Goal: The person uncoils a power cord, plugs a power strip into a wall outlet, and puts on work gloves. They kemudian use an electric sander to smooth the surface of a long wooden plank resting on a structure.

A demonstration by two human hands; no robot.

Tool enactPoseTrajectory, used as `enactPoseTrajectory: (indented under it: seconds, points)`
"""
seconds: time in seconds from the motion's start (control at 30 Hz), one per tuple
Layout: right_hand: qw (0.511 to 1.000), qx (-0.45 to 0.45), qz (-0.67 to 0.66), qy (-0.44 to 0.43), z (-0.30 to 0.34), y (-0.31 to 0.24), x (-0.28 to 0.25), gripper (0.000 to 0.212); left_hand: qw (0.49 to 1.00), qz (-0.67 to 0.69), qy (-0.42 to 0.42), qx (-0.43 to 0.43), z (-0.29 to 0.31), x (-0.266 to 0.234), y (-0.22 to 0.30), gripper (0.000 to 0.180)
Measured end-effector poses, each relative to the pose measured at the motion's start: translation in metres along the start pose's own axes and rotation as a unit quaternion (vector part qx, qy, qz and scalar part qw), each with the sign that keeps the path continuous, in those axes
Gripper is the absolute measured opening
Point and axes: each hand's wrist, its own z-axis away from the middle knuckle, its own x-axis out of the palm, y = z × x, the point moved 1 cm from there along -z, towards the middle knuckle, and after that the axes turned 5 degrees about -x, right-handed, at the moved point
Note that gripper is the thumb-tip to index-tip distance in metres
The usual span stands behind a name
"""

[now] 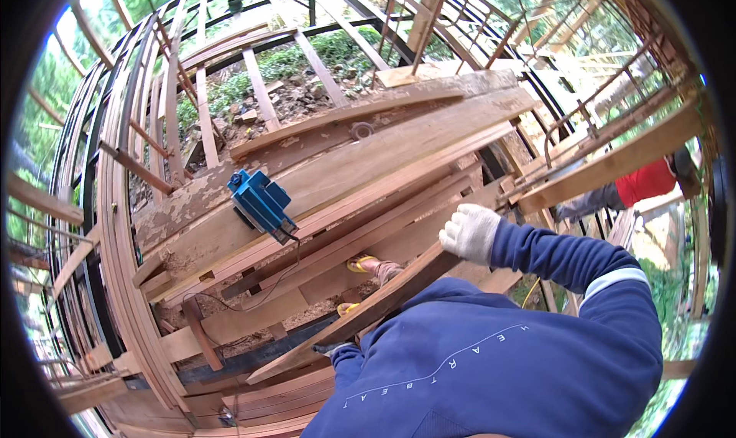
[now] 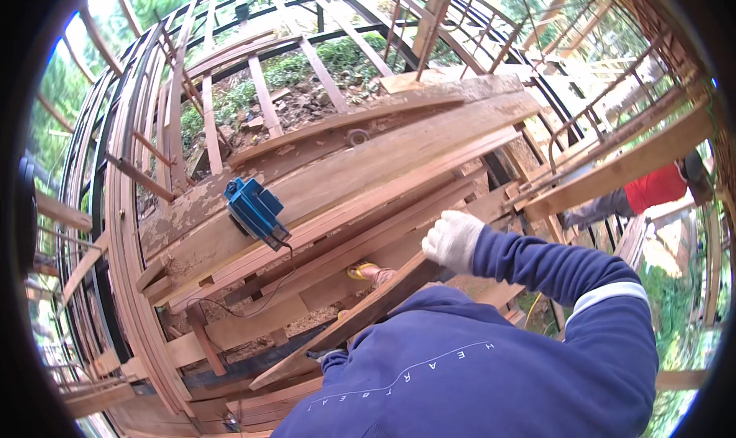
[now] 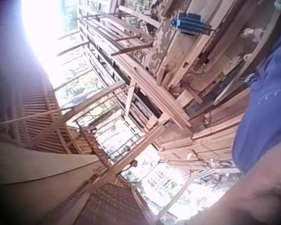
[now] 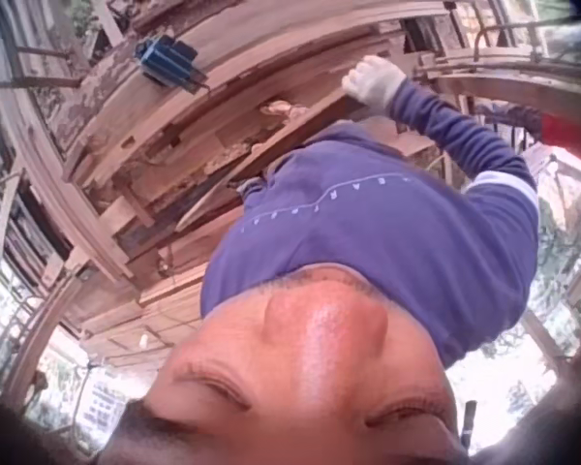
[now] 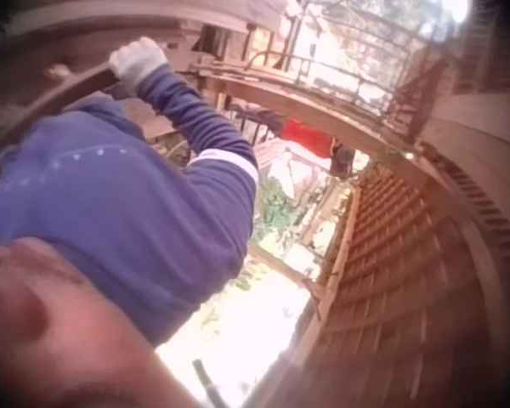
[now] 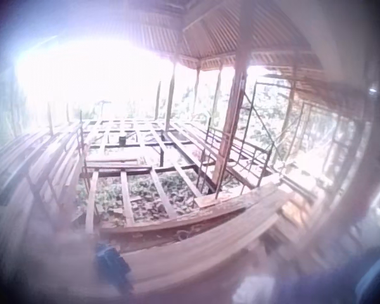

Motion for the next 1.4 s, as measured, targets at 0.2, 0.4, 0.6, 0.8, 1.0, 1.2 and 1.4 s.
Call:
enactPoseTrajectory:
  seconds: [0.2,0.4,0.6,0.8,1.0,1.2,1.4]
  points:
    - [0.995,0.04,-0.086,0.014,0.045,0.034,0.027,0.044,0.998,0.031,0.008,0.054,0.013,-0.01,0.006,0.082]
    - [0.989,0.013,-0.089,0.116,0.059,0.06,0.07,0.069,0.985,0.125,-0.065,0.096,0.072,0.043,0.016,0.078]
    - [0.973,-0.031,-0.138,0.183,0.046,0.093,0.104,0.074,0.92,0.219,-0.321,0.04,0.199,0.056,0.083,0.102]
    - [0.952,-0.038,-0.259,0.16,0.013,0.076,0.151,0.069,0.867,0.246,-0.26,0.347,0.196,0.024,0.243,0.09]
    - [0.959,0.093,-0.099,-0.247,-0.032,0.028,0.198,0.05,0.809,0.254,-0.319,0.423,0.182,0.011,0.251,0.068]
    - [0.928,-0.005,-0.364,-0.075,-0.244,0.01,0.19,0.039,0.768,0.152,-0.38,0.493,0.265,-0.006,0.251,0.09]
    - [0.719,0.283,-0.624,0.12,-0.458,-0.006,0.133,0.061,0.753,0.162,-0.385,0.508,0.351,-0.045,0.244,0.084]
